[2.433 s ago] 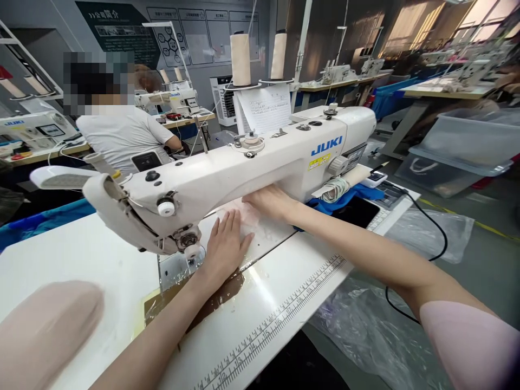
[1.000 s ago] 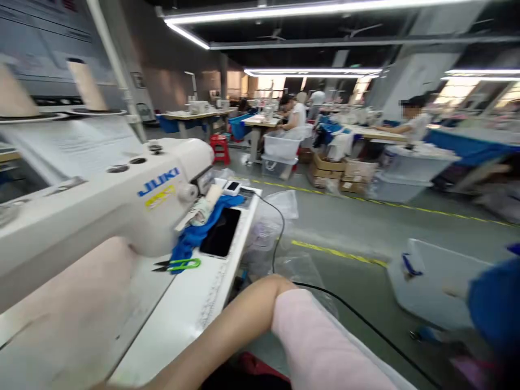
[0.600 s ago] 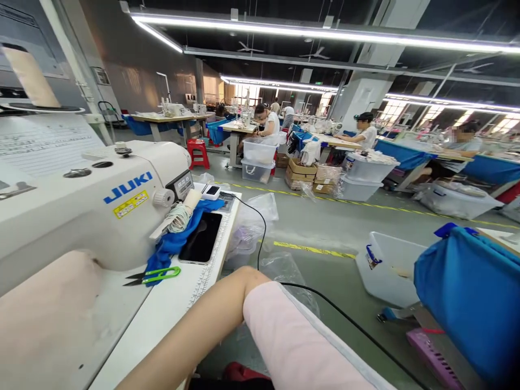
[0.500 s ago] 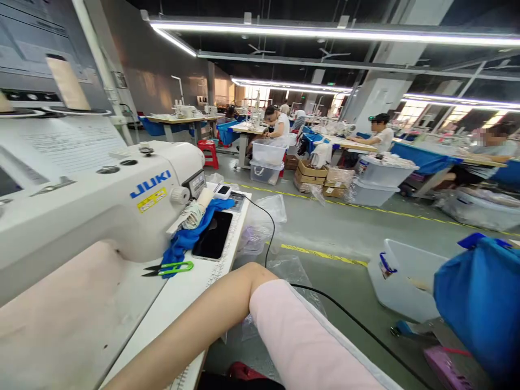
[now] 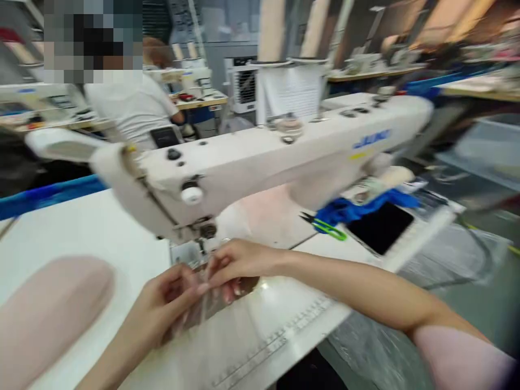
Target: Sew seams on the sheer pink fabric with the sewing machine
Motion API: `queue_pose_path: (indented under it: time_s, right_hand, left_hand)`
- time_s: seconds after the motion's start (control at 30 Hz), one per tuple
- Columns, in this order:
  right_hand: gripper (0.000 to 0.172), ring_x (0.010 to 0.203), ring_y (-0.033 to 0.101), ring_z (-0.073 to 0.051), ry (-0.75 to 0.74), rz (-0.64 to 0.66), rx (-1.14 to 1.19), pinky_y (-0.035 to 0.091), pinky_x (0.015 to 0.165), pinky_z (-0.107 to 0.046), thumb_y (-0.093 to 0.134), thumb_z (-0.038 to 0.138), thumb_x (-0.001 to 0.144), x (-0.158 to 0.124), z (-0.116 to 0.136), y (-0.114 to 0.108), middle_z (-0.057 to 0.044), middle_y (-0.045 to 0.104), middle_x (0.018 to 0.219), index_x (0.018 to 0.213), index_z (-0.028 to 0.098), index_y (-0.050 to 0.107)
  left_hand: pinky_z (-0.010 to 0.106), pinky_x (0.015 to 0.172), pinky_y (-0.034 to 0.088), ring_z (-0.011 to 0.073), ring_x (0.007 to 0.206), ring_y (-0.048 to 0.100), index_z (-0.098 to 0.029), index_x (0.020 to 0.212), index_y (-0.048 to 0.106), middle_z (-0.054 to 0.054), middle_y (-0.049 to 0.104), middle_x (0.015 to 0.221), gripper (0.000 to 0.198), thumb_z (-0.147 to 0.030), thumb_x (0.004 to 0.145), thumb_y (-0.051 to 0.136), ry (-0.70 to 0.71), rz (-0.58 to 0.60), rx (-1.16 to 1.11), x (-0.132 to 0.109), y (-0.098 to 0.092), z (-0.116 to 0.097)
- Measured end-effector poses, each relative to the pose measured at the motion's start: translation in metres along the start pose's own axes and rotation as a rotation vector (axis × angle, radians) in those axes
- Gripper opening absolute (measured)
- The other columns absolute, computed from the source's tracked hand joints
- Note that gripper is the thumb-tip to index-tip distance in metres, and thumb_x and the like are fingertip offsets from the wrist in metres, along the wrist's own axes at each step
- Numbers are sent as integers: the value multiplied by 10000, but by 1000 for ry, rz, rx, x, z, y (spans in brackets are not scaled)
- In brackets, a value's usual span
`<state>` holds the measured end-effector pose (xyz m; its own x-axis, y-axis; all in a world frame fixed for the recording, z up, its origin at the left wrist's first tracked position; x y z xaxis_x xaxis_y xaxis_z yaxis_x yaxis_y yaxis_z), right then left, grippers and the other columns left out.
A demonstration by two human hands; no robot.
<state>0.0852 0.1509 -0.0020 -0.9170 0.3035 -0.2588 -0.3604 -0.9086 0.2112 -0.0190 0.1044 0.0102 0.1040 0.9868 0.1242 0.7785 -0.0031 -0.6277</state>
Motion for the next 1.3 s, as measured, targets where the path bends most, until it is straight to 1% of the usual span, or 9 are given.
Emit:
queue_pose_path:
  time_s: [0.07,0.13,0.23,0.37,0.5,0.73,1.03,1.2,1.3]
  right_hand:
    - [120,464,578,-69,-8,-100,-84,438,461,-155,645,257,816,-1,0,-11,49,589,517,789,145,610]
    - [187,426,544,-72,-40,-246,-224,411,417,-166,660,333,809,-3,1,-16,52,572,508,778,157,604]
    - [143,473,566,-86,-134,-371,-462,426,453,-190,616,313,838,-10,7,-9,37,590,569,790,178,622]
    - [62,587,562,-95,-328,-462,-778,425,539,-205,584,242,858,-18,20,1,30,602,648,862,206,635]
    - [92,537,518,-87,-364,-457,-802,394,491,-197,566,250,880,-19,21,2,45,563,615,938,202,618]
    - [50,507,478,-59,-457,-383,-820,366,478,-168,559,211,886,-20,24,10,58,543,601,902,183,597]
    - [88,487,469,-54,-519,-379,-855,367,465,-162,553,178,884,-21,26,11,61,540,586,935,176,625]
    - [124,558,551,-57,-758,-426,-903,427,508,-157,535,138,907,-29,36,15,25,636,663,906,164,656]
    - [130,476,487,-60,-964,-495,-1182,399,449,-188,529,134,917,-41,45,26,46,588,574,911,151,658]
  left_hand:
    - [165,359,242,49,373,326,-185,764,504,-94,398,476,299,-455,882,555,-167,14,-37,-12,-10,11]
    - [171,385,233,57,390,324,-196,767,511,-102,378,467,258,-430,855,575,-211,14,-46,-15,-15,11]
    - [182,416,261,68,403,342,-211,811,553,-105,403,460,145,-344,871,552,-89,-88,128,-14,-22,2]
    - [177,447,338,66,432,444,-213,874,566,-80,562,547,99,-249,926,490,142,-167,272,-21,-21,-9]
    - [171,457,374,62,450,492,-206,895,552,-65,631,621,74,-207,932,488,261,-210,315,-26,-21,-16]
    - [161,474,390,58,470,512,-209,919,540,-71,647,662,72,-158,922,489,291,-208,307,-26,-21,-20]
    - [153,461,364,57,446,478,-204,901,544,-80,598,589,54,-178,927,504,284,-216,309,-25,-22,-22]
    - [159,452,373,57,435,480,-192,901,532,-73,600,586,51,-237,916,552,301,-226,290,-27,-22,-26]
    - [165,417,374,62,379,449,-178,1071,534,-94,558,513,155,-222,922,526,258,-220,269,-27,-21,-23]
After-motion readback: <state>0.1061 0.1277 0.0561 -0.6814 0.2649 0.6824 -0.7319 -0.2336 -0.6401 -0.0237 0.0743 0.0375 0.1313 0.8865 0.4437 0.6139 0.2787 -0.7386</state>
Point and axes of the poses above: each hand's wrist, its own x-axis towards the middle knuckle, its own y-axis out of the palm, z = x × y, the point moved 7 cm from there along x, towards the middle knuckle
